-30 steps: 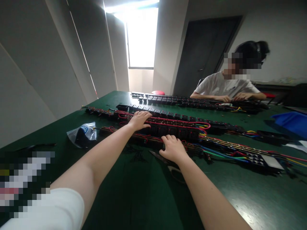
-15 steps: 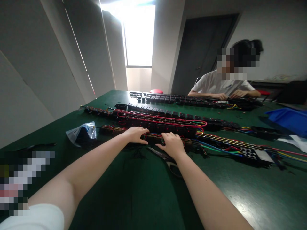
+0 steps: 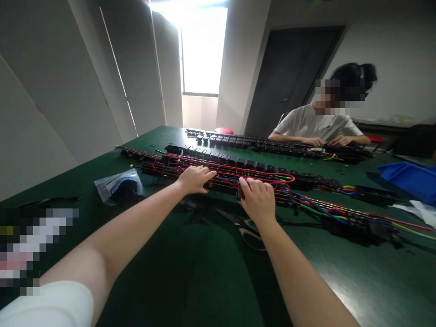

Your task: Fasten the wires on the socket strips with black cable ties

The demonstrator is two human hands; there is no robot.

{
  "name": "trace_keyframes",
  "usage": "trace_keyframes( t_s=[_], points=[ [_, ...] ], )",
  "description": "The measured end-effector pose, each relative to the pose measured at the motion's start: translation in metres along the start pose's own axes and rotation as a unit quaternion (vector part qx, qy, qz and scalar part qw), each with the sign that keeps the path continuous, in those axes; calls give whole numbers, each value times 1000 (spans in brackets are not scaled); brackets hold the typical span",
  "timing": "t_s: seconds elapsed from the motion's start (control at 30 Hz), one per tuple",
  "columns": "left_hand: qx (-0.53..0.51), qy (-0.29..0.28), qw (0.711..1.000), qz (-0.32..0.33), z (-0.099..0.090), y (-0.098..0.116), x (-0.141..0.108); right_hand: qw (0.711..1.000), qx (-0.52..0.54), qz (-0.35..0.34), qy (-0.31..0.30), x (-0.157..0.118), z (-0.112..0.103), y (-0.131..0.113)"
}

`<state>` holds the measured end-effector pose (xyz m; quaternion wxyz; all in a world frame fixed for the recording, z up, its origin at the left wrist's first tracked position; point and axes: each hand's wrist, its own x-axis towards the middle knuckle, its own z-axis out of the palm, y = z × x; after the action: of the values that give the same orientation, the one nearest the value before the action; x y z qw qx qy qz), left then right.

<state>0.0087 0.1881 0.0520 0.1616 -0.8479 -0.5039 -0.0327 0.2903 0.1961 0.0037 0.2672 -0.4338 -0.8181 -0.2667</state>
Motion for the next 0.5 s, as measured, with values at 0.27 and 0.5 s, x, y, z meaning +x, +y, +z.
trace_keyframes(
  t_s=[0.27, 0.5],
  points=[
    [28, 23, 999, -8, -56, -1, -9, 999, 14, 49, -6, 5, -18, 12],
    [57, 1, 998, -25, -100, 25, -50, 999, 31, 20, -38, -14, -38, 42]
  ],
)
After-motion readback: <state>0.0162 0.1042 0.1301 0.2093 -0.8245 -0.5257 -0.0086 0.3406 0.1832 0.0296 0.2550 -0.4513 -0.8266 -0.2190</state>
